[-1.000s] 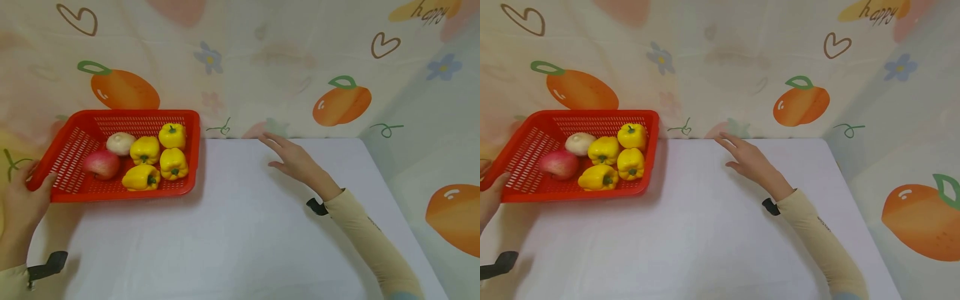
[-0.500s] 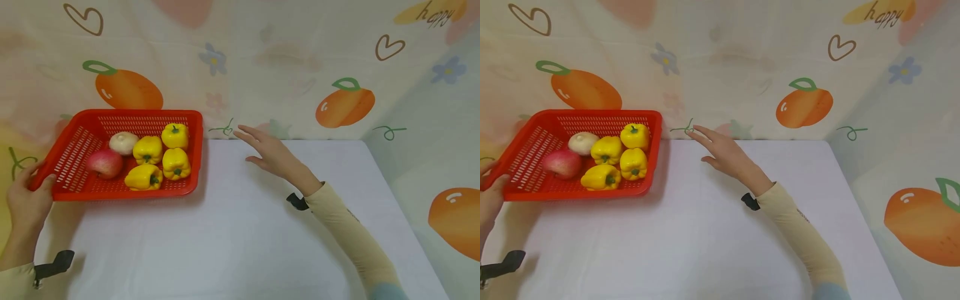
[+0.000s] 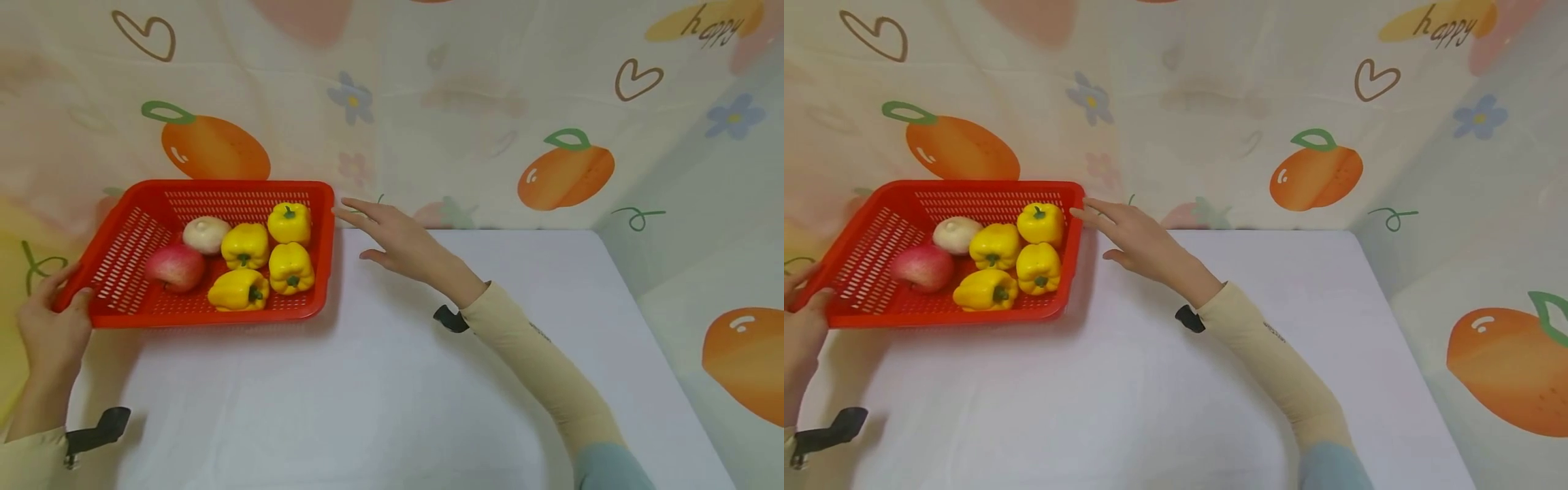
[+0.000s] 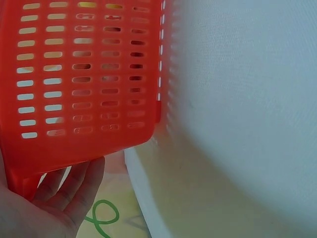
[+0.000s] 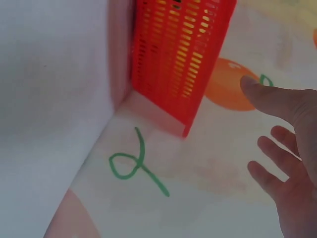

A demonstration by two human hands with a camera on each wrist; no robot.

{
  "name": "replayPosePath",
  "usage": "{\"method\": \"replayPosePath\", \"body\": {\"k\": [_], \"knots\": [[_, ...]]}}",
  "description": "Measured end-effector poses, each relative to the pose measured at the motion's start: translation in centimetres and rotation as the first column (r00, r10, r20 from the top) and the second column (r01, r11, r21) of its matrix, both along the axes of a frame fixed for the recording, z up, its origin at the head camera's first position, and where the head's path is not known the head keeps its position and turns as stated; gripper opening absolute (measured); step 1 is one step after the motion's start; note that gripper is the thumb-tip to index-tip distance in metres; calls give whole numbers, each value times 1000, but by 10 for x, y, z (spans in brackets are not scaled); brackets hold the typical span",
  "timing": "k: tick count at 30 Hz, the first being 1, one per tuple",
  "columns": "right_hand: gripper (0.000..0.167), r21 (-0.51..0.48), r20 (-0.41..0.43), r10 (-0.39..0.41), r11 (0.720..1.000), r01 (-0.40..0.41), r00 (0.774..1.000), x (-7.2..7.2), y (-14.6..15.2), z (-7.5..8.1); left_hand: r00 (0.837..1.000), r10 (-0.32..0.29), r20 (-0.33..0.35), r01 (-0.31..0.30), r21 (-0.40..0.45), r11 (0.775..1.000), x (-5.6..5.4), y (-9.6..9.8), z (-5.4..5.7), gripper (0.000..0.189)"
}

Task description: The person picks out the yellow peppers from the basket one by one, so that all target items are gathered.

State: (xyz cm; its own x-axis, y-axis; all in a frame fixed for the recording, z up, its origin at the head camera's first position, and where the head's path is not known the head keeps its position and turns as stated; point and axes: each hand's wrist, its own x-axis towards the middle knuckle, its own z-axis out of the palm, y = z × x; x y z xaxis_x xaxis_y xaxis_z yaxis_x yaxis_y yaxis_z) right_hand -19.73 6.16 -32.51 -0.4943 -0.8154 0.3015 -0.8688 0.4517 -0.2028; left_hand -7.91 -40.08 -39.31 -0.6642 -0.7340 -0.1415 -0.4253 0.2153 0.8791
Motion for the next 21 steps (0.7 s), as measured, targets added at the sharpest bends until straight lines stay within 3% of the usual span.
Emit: {"method": "replayPosePath", "body": {"k": [9, 16, 21], "knots": [[78, 26, 74, 26, 999, -28, 997, -5, -24, 2, 994, 21, -105, -18, 31, 999, 1, 0, -1, 48], [71, 82, 36, 75, 994, -78, 997, -7, -48, 5, 990, 48, -131, -40, 69, 997, 2, 3, 2, 47], [71, 128, 61, 82, 988, -89, 995, -8, -68, 7, 985, 54, -163, -40, 90, 995, 2, 3, 2, 47]]}}
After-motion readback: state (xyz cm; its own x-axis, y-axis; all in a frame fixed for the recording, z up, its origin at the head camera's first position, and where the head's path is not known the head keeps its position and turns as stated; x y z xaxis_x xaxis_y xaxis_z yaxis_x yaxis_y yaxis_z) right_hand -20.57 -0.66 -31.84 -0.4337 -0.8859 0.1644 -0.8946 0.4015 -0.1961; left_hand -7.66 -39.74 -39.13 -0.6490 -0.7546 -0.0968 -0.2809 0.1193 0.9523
